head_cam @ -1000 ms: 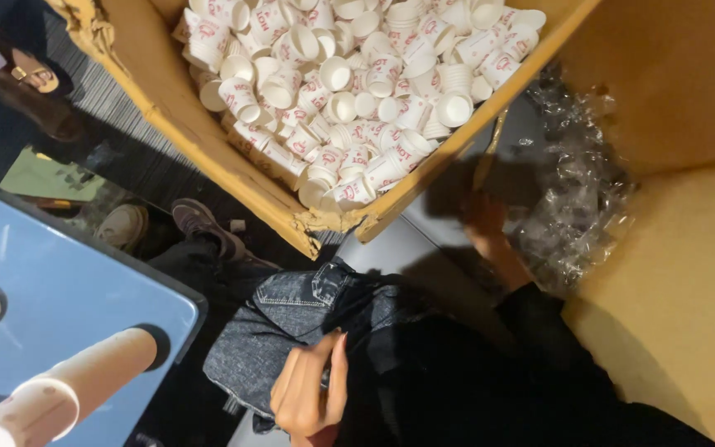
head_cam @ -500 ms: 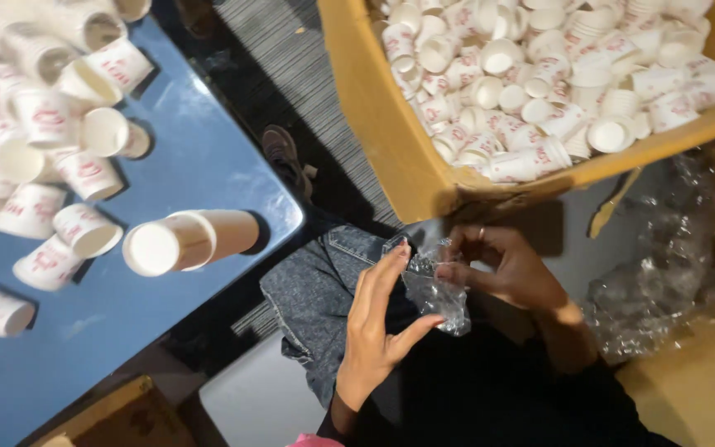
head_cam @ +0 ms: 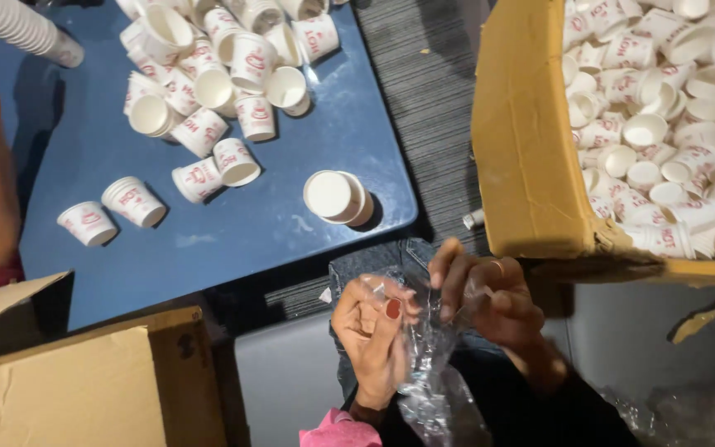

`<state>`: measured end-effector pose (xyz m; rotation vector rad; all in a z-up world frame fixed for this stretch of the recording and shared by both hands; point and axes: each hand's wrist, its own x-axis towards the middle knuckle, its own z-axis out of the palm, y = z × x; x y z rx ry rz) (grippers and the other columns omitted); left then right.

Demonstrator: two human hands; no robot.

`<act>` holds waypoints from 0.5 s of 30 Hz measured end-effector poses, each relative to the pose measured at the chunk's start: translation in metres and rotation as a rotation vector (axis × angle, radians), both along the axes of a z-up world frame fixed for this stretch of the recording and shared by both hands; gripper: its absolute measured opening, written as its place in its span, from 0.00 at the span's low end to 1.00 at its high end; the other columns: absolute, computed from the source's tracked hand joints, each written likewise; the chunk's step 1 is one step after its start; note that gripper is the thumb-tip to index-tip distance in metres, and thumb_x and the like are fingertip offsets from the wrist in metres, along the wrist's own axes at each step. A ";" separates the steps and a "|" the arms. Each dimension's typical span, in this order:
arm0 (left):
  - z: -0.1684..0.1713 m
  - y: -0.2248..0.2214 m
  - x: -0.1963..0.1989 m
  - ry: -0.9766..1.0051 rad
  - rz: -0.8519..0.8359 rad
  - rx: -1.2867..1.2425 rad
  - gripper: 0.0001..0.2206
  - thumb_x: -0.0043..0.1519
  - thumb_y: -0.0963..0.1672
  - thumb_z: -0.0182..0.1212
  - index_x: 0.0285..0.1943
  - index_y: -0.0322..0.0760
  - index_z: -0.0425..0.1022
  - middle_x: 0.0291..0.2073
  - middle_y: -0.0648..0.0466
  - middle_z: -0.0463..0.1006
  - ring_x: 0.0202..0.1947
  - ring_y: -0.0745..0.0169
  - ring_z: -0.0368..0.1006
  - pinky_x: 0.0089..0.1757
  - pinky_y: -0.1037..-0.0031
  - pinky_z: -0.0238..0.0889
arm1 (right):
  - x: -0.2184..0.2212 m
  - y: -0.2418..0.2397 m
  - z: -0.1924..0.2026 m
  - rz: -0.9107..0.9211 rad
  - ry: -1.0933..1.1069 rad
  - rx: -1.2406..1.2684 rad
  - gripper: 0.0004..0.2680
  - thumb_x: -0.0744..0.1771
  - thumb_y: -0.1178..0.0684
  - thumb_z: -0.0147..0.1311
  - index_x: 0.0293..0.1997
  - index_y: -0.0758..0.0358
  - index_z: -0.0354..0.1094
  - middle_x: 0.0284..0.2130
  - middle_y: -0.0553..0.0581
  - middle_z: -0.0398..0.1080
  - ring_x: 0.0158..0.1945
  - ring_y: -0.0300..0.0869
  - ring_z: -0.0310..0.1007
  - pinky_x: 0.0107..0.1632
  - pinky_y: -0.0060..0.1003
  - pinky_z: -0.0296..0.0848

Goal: Sorting and packing disposable paper cups into plastic sleeves and boxes.

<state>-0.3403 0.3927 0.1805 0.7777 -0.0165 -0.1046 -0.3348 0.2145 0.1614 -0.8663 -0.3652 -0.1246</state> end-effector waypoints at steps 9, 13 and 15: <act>0.046 0.035 0.032 -0.227 0.067 0.189 0.13 0.60 0.33 0.65 0.50 0.37 0.71 0.48 0.42 0.72 0.42 0.56 0.76 0.45 0.69 0.74 | 0.046 0.000 -0.024 -0.160 0.082 0.016 0.06 0.66 0.63 0.64 0.44 0.74 0.75 0.44 0.67 0.74 0.45 0.48 0.73 0.47 0.46 0.74; 0.052 0.037 0.046 -0.330 0.273 0.388 0.12 0.62 0.34 0.66 0.55 0.24 0.77 0.57 0.41 0.70 0.49 0.56 0.77 0.51 0.66 0.75 | 0.092 -0.015 0.010 0.005 -0.119 -0.465 0.13 0.67 0.58 0.62 0.55 0.72 0.70 0.55 0.64 0.69 0.61 0.48 0.71 0.64 0.40 0.71; 0.058 0.033 0.061 -0.331 0.312 0.374 0.15 0.63 0.34 0.65 0.58 0.24 0.76 0.60 0.43 0.69 0.46 0.61 0.75 0.49 0.70 0.74 | 0.106 0.008 0.021 -0.085 -0.390 -0.442 0.19 0.65 0.51 0.64 0.57 0.71 0.66 0.56 0.62 0.67 0.63 0.47 0.67 0.67 0.40 0.69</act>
